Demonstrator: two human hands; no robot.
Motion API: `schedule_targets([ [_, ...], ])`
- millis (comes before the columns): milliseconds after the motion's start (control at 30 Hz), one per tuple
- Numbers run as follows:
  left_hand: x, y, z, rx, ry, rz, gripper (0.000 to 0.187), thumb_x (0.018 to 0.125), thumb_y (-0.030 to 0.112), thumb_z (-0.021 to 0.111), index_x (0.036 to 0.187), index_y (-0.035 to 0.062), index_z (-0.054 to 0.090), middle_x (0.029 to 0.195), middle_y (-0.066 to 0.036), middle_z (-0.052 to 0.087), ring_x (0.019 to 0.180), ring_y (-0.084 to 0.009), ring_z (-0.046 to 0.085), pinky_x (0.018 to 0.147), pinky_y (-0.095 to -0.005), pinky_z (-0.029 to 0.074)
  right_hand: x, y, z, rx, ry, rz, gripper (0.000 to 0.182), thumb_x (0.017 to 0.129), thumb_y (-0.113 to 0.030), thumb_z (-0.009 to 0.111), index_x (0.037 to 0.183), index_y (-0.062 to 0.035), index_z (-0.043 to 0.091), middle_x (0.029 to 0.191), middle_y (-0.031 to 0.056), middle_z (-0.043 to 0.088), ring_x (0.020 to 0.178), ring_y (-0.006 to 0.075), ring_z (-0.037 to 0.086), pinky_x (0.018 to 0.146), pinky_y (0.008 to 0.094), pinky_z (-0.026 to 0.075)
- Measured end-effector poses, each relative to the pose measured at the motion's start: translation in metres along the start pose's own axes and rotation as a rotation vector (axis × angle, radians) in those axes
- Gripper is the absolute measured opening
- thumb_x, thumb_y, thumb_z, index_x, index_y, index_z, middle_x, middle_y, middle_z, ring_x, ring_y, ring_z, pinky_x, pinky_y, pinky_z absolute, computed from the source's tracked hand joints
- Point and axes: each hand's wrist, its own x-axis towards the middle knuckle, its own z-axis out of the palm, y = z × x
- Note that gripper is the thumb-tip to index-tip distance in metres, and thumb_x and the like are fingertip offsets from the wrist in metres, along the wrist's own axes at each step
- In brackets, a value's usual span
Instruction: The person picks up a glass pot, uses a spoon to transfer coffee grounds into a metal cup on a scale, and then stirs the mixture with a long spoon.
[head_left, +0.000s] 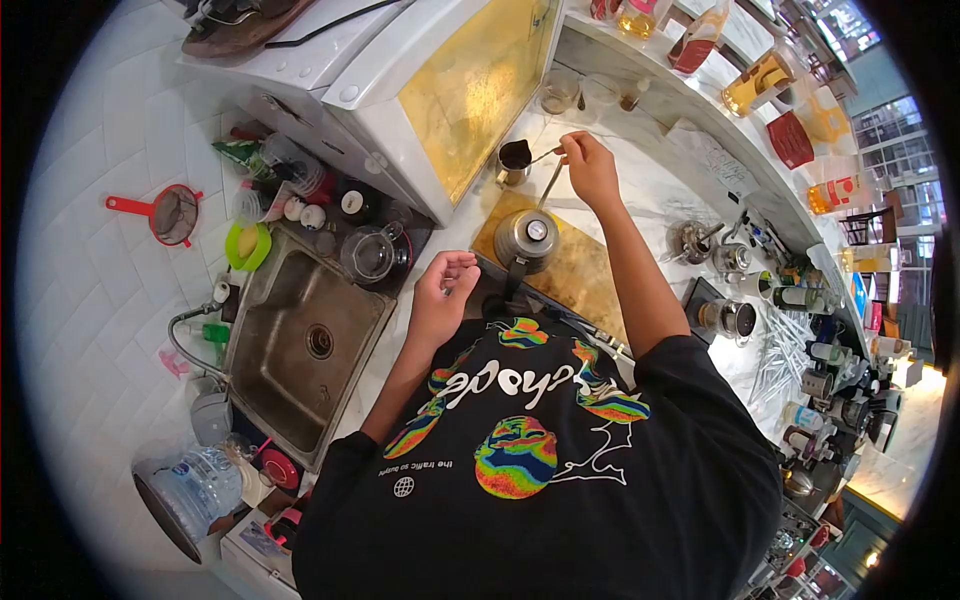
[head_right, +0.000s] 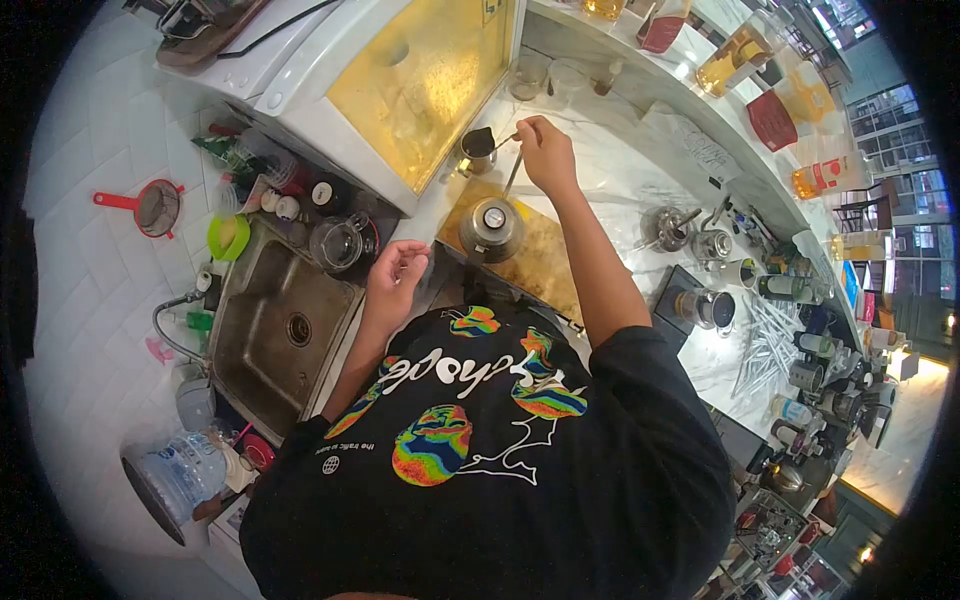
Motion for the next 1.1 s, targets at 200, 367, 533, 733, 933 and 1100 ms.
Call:
schedule_targets([
  [200, -0.001, -0.008, -0.002, 0.011, 0.003, -0.025, 0.028, 0.099, 0.022, 0.069, 0.119, 0.0031, 0.063, 0.11, -0.006, 0.071, 0.098, -0.0128, 0.066, 0.09, -0.0301, 0.05, 0.005, 0.009, 0.001, 0.145, 0.042, 0.147, 0.032, 0.102, -0.027, 0.061, 0.117, 0.0015, 0.066, 0.099, 0.0153, 0.076, 0.079, 0.0185, 0.072, 0.074, 0.031, 0.055],
  [367, 0.0, -0.01, -0.008, 0.019, -0.009, -0.018, 0.024, 0.1, 0.017, 0.064, 0.12, 0.0037, 0.063, 0.115, -0.006, 0.069, 0.1, -0.0103, 0.062, 0.087, -0.0269, 0.048, 0.002, 0.008, -0.014, 0.133, 0.065, 0.221, 0.045, 0.101, -0.028, 0.062, 0.134, 0.0017, 0.058, 0.106, 0.0176, 0.074, 0.084, 0.0199, 0.073, 0.078, 0.0319, 0.054],
  [533, 0.006, -0.01, -0.012, 0.016, 0.004, -0.001, 0.025, 0.1, 0.02, 0.066, 0.119, 0.004, 0.063, 0.112, -0.006, 0.07, 0.099, -0.0116, 0.064, 0.089, -0.0288, 0.049, -0.011, -0.001, -0.023, 0.177, 0.147, 0.262, 0.045, 0.1, -0.03, 0.063, 0.133, 0.0013, 0.059, 0.111, 0.016, 0.072, 0.087, 0.0194, 0.072, 0.08, 0.0328, 0.053],
  [733, 0.013, -0.016, -0.008, 0.001, -0.023, 0.019, 0.027, 0.099, 0.024, 0.069, 0.118, 0.0042, 0.064, 0.109, -0.006, 0.071, 0.098, -0.0133, 0.066, 0.09, -0.0313, 0.051, -0.032, -0.004, -0.024, 0.137, 0.13, 0.217, 0.04, 0.101, -0.029, 0.063, 0.128, -0.0006, 0.062, 0.106, 0.0126, 0.071, 0.086, 0.0184, 0.071, 0.078, 0.032, 0.053],
  [933, 0.019, -0.01, -0.004, 0.01, -0.046, 0.026, 0.027, 0.099, 0.022, 0.069, 0.117, 0.0026, 0.064, 0.108, -0.007, 0.071, 0.097, -0.0137, 0.066, 0.09, -0.0315, 0.052, -0.009, -0.066, -0.033, 0.139, 0.165, -0.086, 0.031, 0.1, -0.02, 0.065, 0.125, -0.0017, 0.064, 0.103, 0.0117, 0.071, 0.091, 0.0188, 0.069, 0.08, 0.0326, 0.053],
  [1100, 0.023, -0.003, -0.001, 0.023, -0.051, 0.025, 0.027, 0.098, 0.021, 0.069, 0.116, 0.0016, 0.064, 0.108, -0.007, 0.071, 0.095, -0.0135, 0.066, 0.089, -0.0311, 0.052, 0.015, -0.163, -0.048, 0.031, 0.178, -0.415, 0.027, 0.098, -0.018, 0.068, 0.121, -0.0031, 0.066, 0.103, 0.0115, 0.072, 0.093, 0.0209, 0.069, 0.081, 0.0349, 0.054],
])
